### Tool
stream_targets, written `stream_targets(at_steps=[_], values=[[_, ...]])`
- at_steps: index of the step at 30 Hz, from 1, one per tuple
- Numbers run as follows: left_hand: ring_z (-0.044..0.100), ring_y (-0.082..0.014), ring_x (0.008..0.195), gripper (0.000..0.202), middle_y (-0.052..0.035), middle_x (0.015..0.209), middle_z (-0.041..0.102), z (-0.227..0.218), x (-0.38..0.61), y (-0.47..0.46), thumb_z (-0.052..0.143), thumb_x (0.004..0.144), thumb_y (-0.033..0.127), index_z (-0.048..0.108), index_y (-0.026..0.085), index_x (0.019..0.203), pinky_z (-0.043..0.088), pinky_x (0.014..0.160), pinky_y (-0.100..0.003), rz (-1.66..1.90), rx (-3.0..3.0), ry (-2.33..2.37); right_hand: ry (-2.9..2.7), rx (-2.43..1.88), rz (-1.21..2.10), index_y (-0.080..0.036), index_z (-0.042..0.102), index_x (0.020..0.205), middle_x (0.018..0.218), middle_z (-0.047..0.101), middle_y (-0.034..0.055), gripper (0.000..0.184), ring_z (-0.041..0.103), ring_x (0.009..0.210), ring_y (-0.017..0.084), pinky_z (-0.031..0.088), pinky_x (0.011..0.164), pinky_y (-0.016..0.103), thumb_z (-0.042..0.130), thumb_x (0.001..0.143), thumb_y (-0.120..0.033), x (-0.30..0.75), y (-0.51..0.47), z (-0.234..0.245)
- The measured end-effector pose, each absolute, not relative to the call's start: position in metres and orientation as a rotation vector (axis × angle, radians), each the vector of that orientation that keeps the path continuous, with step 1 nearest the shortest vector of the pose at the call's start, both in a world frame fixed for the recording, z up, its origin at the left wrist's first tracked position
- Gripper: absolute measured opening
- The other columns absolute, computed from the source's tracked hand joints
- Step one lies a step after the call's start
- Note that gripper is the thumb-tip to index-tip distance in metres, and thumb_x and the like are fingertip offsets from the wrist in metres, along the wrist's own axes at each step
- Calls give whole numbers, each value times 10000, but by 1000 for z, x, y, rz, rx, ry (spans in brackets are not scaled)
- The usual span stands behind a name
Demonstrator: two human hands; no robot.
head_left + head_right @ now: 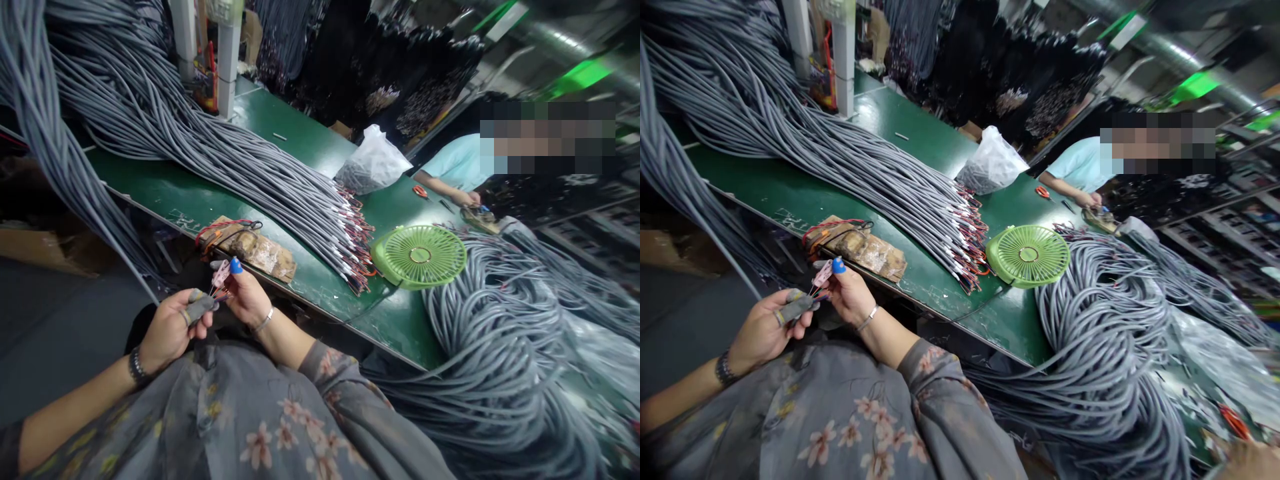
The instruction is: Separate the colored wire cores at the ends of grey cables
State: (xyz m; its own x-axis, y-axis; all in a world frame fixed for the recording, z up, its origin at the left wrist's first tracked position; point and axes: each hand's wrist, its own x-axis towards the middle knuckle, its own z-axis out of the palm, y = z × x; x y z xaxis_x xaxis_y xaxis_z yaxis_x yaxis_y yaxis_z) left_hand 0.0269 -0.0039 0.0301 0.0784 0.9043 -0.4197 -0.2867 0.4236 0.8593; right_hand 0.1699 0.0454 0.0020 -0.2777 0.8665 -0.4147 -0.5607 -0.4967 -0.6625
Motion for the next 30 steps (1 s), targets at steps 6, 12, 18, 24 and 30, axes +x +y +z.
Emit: stream_targets(at_steps=[6, 12, 18, 24, 30], values=[[517, -83, 314, 272, -7, 449, 665, 31, 26, -3, 891, 459, 352, 693, 177, 526, 329, 334, -156, 1017, 661, 1171, -538, -954, 1852, -185, 690, 711, 662, 665, 6, 512, 564, 603, 119, 479, 560, 221, 821, 916, -635, 168, 45, 3], [505, -76, 317, 278, 1, 440, 652, 30, 28, -1, 896, 464, 355, 686, 181, 517, 334, 337, -152, 1007, 682, 1162, -553, -960, 1788, -184, 684, 670, 643, 651, 9, 533, 566, 607, 122, 478, 573, 228, 867, 862, -646, 165, 46, 1], [505, -73, 316, 291, 0, 437, 651, 32, 27, -4, 909, 458, 359, 683, 183, 508, 339, 340, -152, 1013, 678, 1168, -533, -983, 1858, -189, 688, 774, 693, 654, 9, 523, 562, 618, 136, 490, 562, 240, 774, 934, -680, 167, 45, 0], [539, -87, 336, 351, -3, 458, 675, 35, 20, -12, 982, 462, 387, 702, 188, 538, 417, 369, -173, 1034, 677, 1115, -567, -946, 1899, -189, 679, 791, 710, 664, 7, 486, 569, 625, 122, 484, 560, 219, 763, 954, -639, 172, 44, 0], [523, -93, 317, 381, 6, 427, 662, 39, 22, -8, 1008, 400, 365, 692, 196, 528, 397, 337, -174, 1062, 575, 1103, -638, -959, 1846, -188, 703, 812, 695, 630, -16, 421, 536, 615, 105, 458, 581, 224, 859, 869, -575, 175, 39, -5]])
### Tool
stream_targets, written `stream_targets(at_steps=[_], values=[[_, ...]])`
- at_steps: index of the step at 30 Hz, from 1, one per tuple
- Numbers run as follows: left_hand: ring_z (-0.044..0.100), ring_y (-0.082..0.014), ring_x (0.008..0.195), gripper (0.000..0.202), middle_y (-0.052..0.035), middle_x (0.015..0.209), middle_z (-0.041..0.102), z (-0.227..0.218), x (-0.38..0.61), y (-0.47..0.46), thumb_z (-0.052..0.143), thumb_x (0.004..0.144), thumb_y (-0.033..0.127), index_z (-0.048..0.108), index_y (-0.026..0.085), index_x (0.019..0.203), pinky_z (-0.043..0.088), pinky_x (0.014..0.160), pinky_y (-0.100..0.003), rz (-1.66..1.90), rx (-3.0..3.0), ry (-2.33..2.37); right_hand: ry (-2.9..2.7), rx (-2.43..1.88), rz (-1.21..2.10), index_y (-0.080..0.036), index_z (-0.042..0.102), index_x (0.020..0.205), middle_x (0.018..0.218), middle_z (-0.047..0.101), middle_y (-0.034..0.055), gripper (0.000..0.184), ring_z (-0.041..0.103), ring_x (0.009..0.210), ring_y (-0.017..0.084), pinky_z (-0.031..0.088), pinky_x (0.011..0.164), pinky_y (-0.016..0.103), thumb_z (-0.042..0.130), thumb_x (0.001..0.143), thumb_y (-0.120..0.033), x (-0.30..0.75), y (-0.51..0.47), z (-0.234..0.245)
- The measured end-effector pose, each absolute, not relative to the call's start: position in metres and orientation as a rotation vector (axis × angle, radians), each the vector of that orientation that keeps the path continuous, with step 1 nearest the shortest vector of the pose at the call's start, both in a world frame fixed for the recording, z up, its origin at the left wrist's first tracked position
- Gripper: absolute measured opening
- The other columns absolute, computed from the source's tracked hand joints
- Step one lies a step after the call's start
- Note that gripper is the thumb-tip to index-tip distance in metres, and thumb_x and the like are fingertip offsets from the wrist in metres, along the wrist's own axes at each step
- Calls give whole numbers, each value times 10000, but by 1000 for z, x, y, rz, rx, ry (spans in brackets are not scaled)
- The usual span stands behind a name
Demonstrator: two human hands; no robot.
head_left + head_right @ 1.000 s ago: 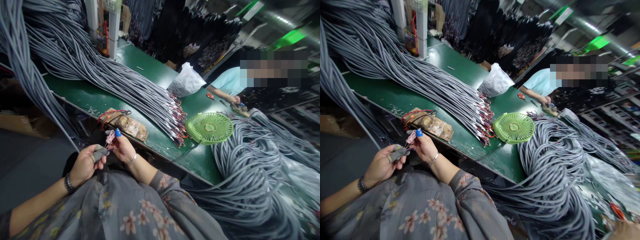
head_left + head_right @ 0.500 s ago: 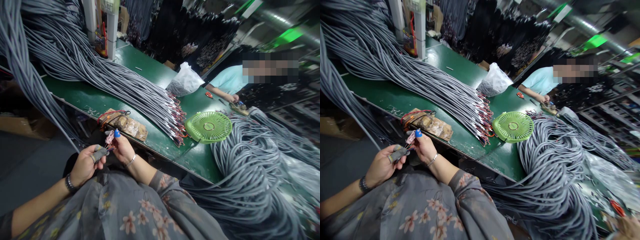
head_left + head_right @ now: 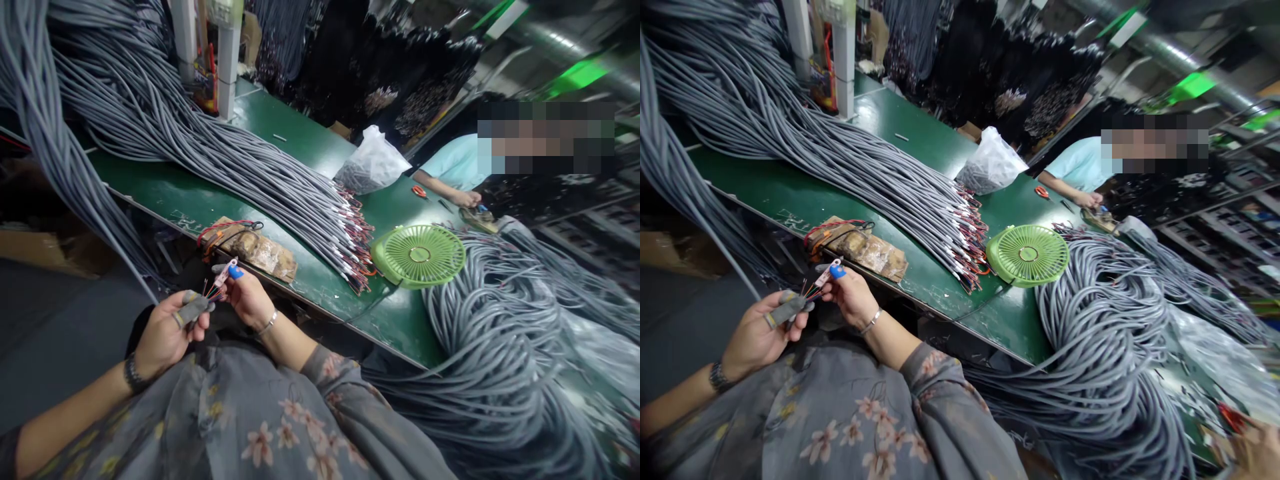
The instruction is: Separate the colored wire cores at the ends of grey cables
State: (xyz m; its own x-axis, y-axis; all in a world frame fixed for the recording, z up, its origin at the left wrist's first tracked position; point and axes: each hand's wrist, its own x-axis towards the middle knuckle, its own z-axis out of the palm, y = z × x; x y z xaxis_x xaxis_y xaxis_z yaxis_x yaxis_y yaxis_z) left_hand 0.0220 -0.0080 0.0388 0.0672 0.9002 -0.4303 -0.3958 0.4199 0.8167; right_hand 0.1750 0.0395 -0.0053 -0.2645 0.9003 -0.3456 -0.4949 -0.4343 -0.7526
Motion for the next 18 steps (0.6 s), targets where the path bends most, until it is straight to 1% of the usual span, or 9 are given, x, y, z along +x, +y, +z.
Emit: stream_targets(at_steps=[3, 6, 11, 13, 18], values=[[514, -85, 312, 384, -1, 424, 660, 43, 25, -5, 1004, 393, 361, 683, 191, 519, 395, 334, -171, 1053, 550, 1090, -625, -955, 1845, -188, 715, 841, 725, 642, -10, 422, 543, 633, 108, 458, 589, 226, 867, 858, -581, 175, 39, -6], [512, -81, 314, 386, -6, 427, 659, 44, 27, -4, 999, 393, 358, 676, 186, 515, 392, 336, -167, 1047, 536, 1088, -601, -964, 1844, -188, 715, 831, 718, 651, -10, 444, 538, 625, 106, 462, 580, 219, 890, 826, -596, 176, 40, -6], [524, -86, 327, 373, -2, 433, 658, 43, 30, -1, 983, 423, 357, 670, 189, 538, 387, 343, -168, 1060, 537, 1076, -528, -977, 1841, -194, 706, 817, 721, 674, -9, 425, 568, 646, 114, 493, 594, 213, 962, 762, -529, 178, 39, -4], [520, -85, 327, 352, -2, 433, 657, 42, 30, 0, 966, 440, 350, 669, 188, 539, 381, 345, -171, 1060, 547, 1074, -513, -965, 1845, -197, 713, 825, 718, 679, -11, 404, 582, 655, 120, 515, 616, 221, 961, 772, -511, 178, 38, -3], [515, -92, 330, 306, 0, 443, 663, 36, 30, 0, 934, 471, 342, 679, 193, 551, 375, 346, -189, 1025, 586, 1082, -527, -948, 1824, -199, 699, 771, 711, 692, 1, 382, 606, 659, 132, 544, 658, 248, 928, 827, -499, 176, 37, 0]])
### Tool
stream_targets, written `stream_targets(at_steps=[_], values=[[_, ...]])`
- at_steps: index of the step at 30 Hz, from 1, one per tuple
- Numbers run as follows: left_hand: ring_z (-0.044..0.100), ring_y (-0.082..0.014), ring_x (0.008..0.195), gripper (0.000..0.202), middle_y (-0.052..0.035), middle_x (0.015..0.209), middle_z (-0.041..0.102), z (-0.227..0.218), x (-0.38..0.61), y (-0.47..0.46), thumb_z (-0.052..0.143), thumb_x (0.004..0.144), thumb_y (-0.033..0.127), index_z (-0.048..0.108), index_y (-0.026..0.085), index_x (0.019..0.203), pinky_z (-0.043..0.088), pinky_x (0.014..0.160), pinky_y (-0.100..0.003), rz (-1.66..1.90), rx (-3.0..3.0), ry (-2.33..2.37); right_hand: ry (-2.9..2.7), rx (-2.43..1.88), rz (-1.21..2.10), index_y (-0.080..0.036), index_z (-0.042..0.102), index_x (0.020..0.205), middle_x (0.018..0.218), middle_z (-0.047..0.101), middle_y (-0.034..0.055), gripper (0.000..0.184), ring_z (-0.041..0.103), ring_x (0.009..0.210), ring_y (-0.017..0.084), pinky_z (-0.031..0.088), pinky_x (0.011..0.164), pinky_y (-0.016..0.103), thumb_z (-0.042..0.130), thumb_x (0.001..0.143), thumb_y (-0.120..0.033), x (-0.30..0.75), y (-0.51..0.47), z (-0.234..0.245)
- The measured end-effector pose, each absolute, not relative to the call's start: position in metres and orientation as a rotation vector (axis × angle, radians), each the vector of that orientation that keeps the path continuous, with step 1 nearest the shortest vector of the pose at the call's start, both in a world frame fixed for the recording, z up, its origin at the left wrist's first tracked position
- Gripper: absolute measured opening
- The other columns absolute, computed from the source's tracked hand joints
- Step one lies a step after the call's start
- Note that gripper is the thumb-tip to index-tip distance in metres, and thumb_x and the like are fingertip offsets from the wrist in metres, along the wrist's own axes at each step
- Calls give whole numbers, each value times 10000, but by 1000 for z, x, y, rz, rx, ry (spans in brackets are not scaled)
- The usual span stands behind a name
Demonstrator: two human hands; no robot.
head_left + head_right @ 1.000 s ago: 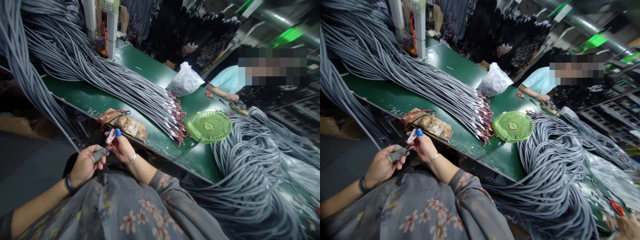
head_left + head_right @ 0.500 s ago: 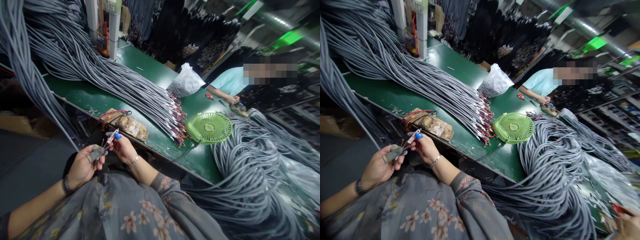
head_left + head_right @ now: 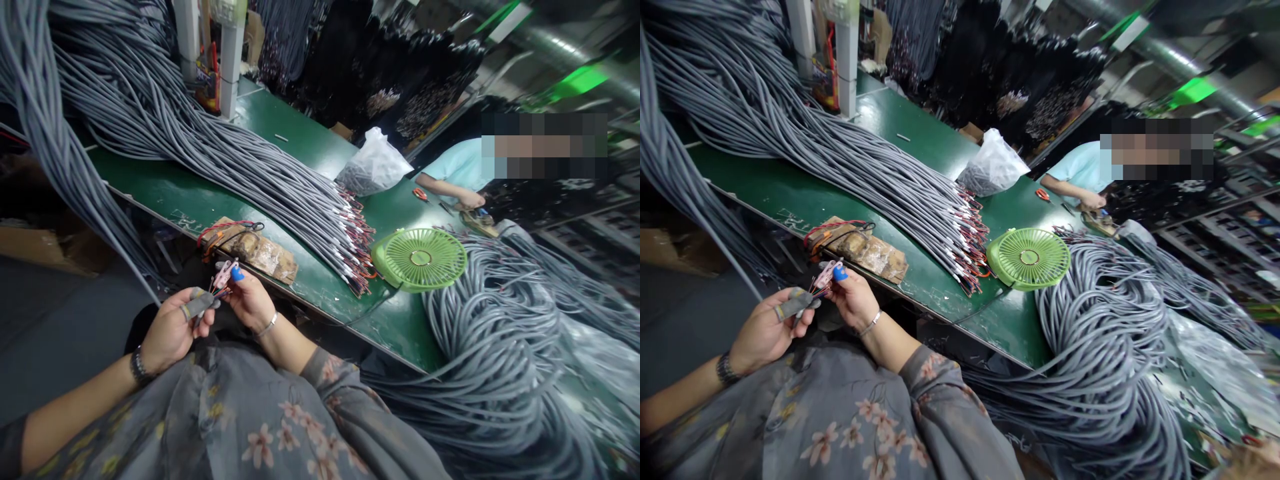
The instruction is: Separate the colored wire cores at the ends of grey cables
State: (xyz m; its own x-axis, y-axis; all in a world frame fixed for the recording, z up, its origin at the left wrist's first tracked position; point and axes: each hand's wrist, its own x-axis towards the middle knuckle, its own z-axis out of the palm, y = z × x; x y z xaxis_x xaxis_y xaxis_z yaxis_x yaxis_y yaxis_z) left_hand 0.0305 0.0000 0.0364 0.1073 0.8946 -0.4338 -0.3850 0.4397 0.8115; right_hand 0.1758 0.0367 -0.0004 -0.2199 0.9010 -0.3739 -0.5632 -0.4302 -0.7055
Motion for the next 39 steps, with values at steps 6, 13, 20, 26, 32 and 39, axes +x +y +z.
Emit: stream_targets(at_steps=[6, 13, 20, 26, 32, 39], values=[[517, -87, 332, 365, 9, 456, 666, 32, 26, -8, 962, 482, 384, 662, 195, 568, 386, 367, -184, 1001, 614, 1091, -506, -1005, 1874, -195, 708, 836, 723, 699, 2, 474, 616, 642, 128, 532, 605, 229, 813, 913, -651, 176, 39, 4], [549, -104, 343, 331, 8, 465, 686, 40, 21, -16, 953, 437, 322, 684, 198, 583, 402, 372, -192, 1054, 579, 1147, -625, -1017, 1871, -191, 689, 820, 666, 650, -25, 481, 544, 582, 99, 523, 581, 215, 824, 902, -646, 180, 42, 4], [563, -103, 366, 298, 3, 490, 698, 35, 24, -10, 919, 488, 351, 684, 197, 588, 394, 383, -188, 1139, 661, 1178, -585, -1004, 1908, -192, 725, 884, 742, 681, -6, 441, 561, 637, 111, 524, 594, 220, 852, 885, -615, 182, 42, -1], [569, -109, 374, 299, 6, 502, 699, 32, 28, -6, 910, 535, 385, 685, 205, 616, 387, 396, -198, 1143, 729, 1186, -479, -981, 1917, -208, 710, 829, 726, 668, -16, 389, 574, 676, 124, 544, 653, 231, 897, 867, -547, 181, 45, -5], [563, -98, 369, 262, -6, 503, 701, 30, 30, -5, 867, 547, 383, 684, 197, 566, 361, 390, -187, 1126, 760, 1218, -497, -982, 1856, -205, 742, 849, 745, 688, -5, 361, 606, 697, 131, 536, 684, 242, 887, 882, -534, 175, 43, -5], [569, -105, 363, 251, -13, 491, 697, 29, 24, -11, 864, 538, 392, 697, 203, 547, 390, 389, -190, 1111, 786, 1237, -547, -988, 2046, -186, 725, 883, 808, 706, 32, 542, 607, 702, 146, 545, 661, 252, 693, 973, -720, 184, 42, -1]])
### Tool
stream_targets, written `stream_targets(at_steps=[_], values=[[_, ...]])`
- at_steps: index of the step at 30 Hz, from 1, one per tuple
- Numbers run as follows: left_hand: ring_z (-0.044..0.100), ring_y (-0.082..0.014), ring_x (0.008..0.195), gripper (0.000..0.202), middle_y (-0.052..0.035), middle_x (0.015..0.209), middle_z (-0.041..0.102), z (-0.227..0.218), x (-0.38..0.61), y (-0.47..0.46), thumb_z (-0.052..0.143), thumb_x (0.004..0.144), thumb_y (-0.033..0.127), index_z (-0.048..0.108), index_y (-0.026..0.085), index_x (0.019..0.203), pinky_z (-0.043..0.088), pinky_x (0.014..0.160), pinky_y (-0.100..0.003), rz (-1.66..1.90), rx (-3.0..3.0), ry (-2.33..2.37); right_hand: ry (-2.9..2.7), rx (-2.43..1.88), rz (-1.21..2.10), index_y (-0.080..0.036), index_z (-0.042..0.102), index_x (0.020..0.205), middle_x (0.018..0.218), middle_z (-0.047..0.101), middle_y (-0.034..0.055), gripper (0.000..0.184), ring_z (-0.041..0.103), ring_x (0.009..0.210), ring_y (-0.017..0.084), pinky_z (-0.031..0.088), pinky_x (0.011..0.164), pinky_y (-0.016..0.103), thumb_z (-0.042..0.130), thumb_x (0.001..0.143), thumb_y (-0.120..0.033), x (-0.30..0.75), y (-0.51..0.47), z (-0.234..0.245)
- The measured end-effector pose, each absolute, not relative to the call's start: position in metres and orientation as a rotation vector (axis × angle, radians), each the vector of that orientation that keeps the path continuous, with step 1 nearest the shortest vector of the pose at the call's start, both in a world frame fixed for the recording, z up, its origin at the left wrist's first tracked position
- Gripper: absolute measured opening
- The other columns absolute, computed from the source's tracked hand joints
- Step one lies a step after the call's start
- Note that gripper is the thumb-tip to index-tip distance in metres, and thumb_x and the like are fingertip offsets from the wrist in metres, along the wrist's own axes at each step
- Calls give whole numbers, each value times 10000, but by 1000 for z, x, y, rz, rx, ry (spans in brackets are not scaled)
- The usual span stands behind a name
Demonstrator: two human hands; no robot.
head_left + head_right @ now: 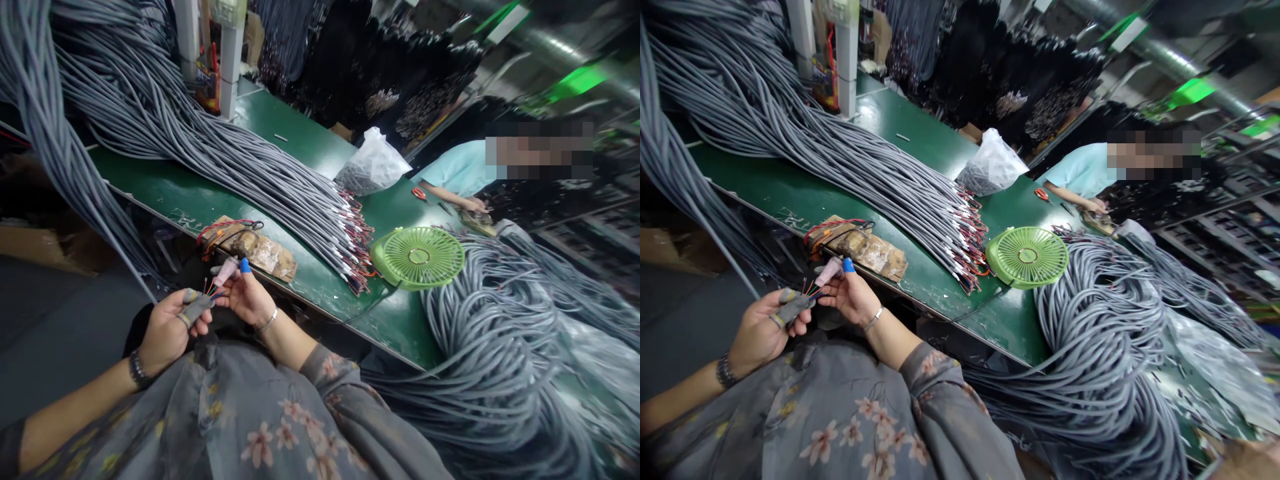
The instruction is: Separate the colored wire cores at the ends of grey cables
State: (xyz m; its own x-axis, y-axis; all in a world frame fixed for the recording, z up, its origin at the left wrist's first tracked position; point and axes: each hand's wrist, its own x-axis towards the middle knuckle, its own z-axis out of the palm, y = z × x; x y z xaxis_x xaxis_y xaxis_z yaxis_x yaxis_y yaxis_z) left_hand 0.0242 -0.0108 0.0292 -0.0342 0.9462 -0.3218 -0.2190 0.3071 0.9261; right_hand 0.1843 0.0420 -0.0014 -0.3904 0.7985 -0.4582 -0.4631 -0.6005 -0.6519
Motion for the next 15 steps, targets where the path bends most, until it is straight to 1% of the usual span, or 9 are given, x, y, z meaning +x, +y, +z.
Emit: stream_targets(at_steps=[2, 4, 7, 9, 10, 12, 15], values=[[582, -117, 369, 238, -20, 497, 709, 27, 20, -13, 862, 550, 392, 710, 208, 544, 397, 393, -198, 1095, 828, 1243, -660, -1009, 2137, -182, 717, 877, 800, 702, 37, 595, 616, 702, 153, 556, 658, 261, 658, 967, -768, 190, 40, -2], [595, -130, 379, 229, -25, 506, 719, 24, 17, -15, 865, 562, 391, 719, 216, 546, 410, 401, -210, 1079, 882, 1246, -787, -1030, 2172, -183, 703, 851, 776, 697, 29, 586, 615, 688, 149, 557, 652, 266, 745, 900, -765, 195, 36, -4], [605, -143, 405, 176, -24, 513, 721, 18, 12, -18, 861, 585, 357, 738, 232, 563, 439, 421, -221, 1045, 966, 1246, -930, -1058, 2072, -187, 702, 813, 739, 691, -1, 550, 579, 640, 123, 530, 638, 264, 973, 690, -650, 195, 29, -6], [620, -152, 429, 128, -31, 530, 731, 15, 10, -18, 843, 594, 327, 752, 238, 581, 465, 441, -225, 1009, 1001, 1239, -989, -1083, 1953, -189, 702, 776, 712, 684, -22, 547, 551, 618, 108, 502, 635, 260, 1043, 578, -569, 193, 25, -5], [630, -157, 442, 111, -36, 539, 737, 14, 10, -17, 834, 594, 316, 757, 237, 587, 478, 451, -227, 982, 1009, 1231, -1021, -1091, 1901, -190, 698, 756, 698, 678, -31, 549, 544, 616, 105, 493, 640, 260, 1052, 551, -554, 193, 24, -4], [650, -170, 462, 98, -51, 549, 746, 13, 10, -15, 829, 594, 302, 760, 233, 590, 497, 467, -236, 893, 1009, 1201, -1112, -1091, 1834, -188, 687, 729, 684, 670, -41, 557, 545, 628, 107, 485, 655, 264, 1047, 534, -567, 192, 22, 0], [658, -192, 461, 114, -67, 536, 745, 12, 10, -11, 854, 591, 304, 771, 227, 599, 510, 471, -260, 737, 991, 1145, -1285, -1081, 1762, -184, 708, 738, 696, 672, -39, 552, 552, 658, 118, 484, 679, 272, 1016, 571, -610, 193, 19, 6]])
